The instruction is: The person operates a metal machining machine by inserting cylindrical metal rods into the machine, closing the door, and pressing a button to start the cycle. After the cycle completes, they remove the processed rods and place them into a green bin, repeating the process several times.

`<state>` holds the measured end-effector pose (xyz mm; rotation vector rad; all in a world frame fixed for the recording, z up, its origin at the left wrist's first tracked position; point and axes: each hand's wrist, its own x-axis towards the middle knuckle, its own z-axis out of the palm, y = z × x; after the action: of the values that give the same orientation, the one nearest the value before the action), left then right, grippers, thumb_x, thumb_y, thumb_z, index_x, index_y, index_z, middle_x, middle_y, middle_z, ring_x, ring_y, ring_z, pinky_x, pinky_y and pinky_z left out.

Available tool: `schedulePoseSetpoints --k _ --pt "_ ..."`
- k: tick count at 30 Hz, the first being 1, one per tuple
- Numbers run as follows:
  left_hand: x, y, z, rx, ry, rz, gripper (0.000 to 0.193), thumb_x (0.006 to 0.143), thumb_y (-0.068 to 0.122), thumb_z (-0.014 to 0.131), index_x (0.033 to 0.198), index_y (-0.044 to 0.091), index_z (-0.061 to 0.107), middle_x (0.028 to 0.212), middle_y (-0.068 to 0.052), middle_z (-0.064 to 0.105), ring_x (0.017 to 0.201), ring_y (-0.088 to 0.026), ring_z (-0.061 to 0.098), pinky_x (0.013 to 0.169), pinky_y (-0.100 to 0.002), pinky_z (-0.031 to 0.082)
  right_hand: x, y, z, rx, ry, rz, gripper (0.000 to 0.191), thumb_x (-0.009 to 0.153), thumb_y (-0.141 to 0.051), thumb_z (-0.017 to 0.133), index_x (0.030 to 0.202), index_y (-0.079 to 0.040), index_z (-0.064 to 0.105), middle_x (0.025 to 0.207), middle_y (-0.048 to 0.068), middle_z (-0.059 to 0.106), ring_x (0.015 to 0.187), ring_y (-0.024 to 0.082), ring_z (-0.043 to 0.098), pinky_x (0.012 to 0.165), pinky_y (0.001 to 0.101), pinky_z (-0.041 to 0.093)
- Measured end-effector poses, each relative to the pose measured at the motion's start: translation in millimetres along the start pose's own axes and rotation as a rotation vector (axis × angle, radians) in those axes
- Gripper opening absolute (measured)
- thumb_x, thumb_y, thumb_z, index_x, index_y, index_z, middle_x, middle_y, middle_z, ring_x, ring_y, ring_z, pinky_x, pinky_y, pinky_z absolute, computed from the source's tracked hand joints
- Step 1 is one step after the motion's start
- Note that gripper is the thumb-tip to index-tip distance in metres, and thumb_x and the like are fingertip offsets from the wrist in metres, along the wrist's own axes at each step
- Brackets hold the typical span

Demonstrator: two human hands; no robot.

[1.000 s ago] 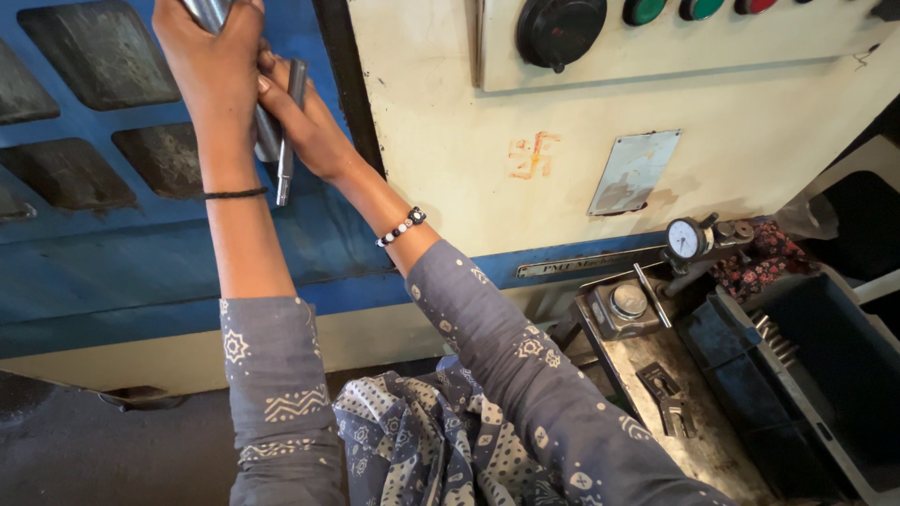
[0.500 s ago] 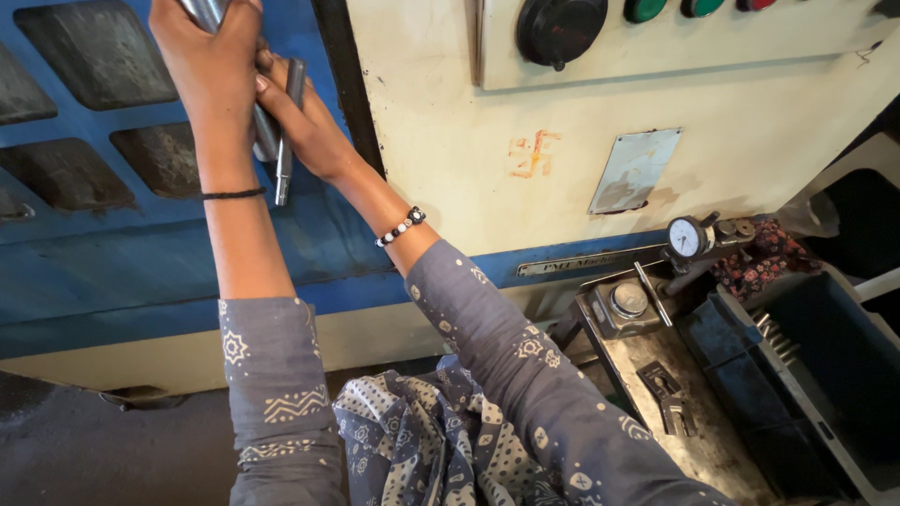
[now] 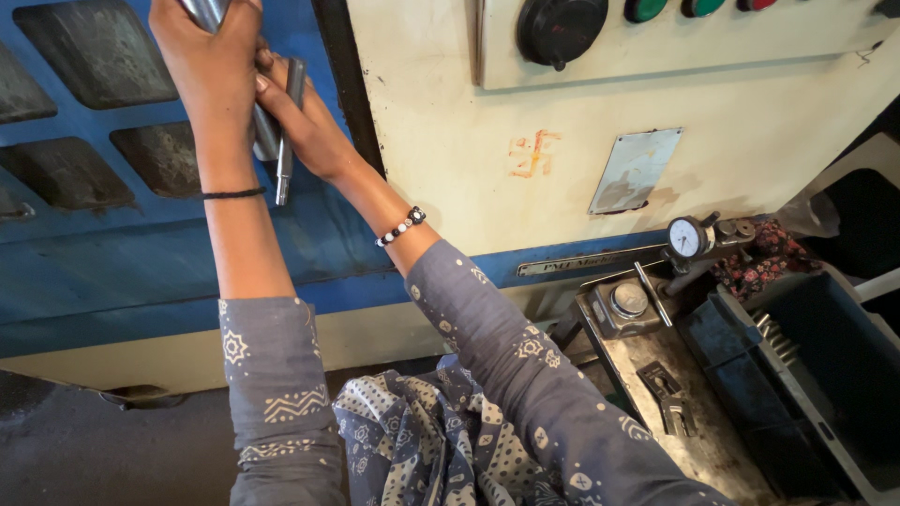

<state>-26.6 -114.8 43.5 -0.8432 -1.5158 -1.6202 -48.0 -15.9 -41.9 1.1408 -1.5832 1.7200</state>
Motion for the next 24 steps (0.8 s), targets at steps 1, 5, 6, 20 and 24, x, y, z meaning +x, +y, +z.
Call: schedulePoseSetpoints --k 1,5,6,20,24 --pt "0 0 0 -0.001 0.001 0.001 0.019 0.103 -0.006 0.074 0.103 -0.001 0.055 0.084 -0.007 0.066 0.069 -0.015 0.067 0.065 -0.03 0.056 0 0 0 0.003 0.0 -0.004 0.041 0.112 -0.033 0.044 0.133 0.001 0.056 0.121 0.013 0.06 0.116 0.026 0.055 0.11 0.0383 0.041" --pt "-1 0 0 0.03 0.011 -0.023 0.021 0.101 -0.002 0.073 0.097 0.001 0.053 0.078 -0.004 0.063 0.064 -0.012 0.064 0.062 -0.027 0.055 0 2 0 -0.001 0.001 0.017 0.042 0.112 -0.032 0.044 0.133 0.002 0.057 0.121 0.013 0.06 0.114 0.025 0.055 0.111 0.0382 0.042" --pt "0 1 1 0.025 0.01 -0.016 0.02 0.101 -0.003 0.073 0.099 0.0 0.053 0.08 -0.005 0.064 0.065 -0.013 0.065 0.062 -0.028 0.055 0 3 0 -0.005 0.002 0.031 0.042 0.112 -0.032 0.044 0.132 0.002 0.057 0.12 0.013 0.06 0.112 0.025 0.056 0.111 0.0382 0.043" --pt "-4 1 3 0.003 0.021 -0.062 0.02 0.101 -0.008 0.072 0.105 0.0 0.054 0.082 -0.006 0.064 0.067 -0.014 0.065 0.064 -0.03 0.055 -3 -6 -1 0.015 0.009 0.038 0.039 0.113 -0.03 0.044 0.131 0.002 0.057 0.117 0.013 0.062 0.111 0.025 0.057 0.11 0.036 0.044" --pt "-5 1 3 -0.017 0.012 -0.051 0.02 0.102 -0.008 0.072 0.106 0.0 0.054 0.083 -0.006 0.065 0.068 -0.014 0.066 0.063 -0.029 0.056 -4 -9 -1 0.022 -0.001 0.025 0.039 0.113 -0.03 0.043 0.133 0.002 0.055 0.123 0.013 0.06 0.118 0.026 0.056 0.111 0.0359 0.043"
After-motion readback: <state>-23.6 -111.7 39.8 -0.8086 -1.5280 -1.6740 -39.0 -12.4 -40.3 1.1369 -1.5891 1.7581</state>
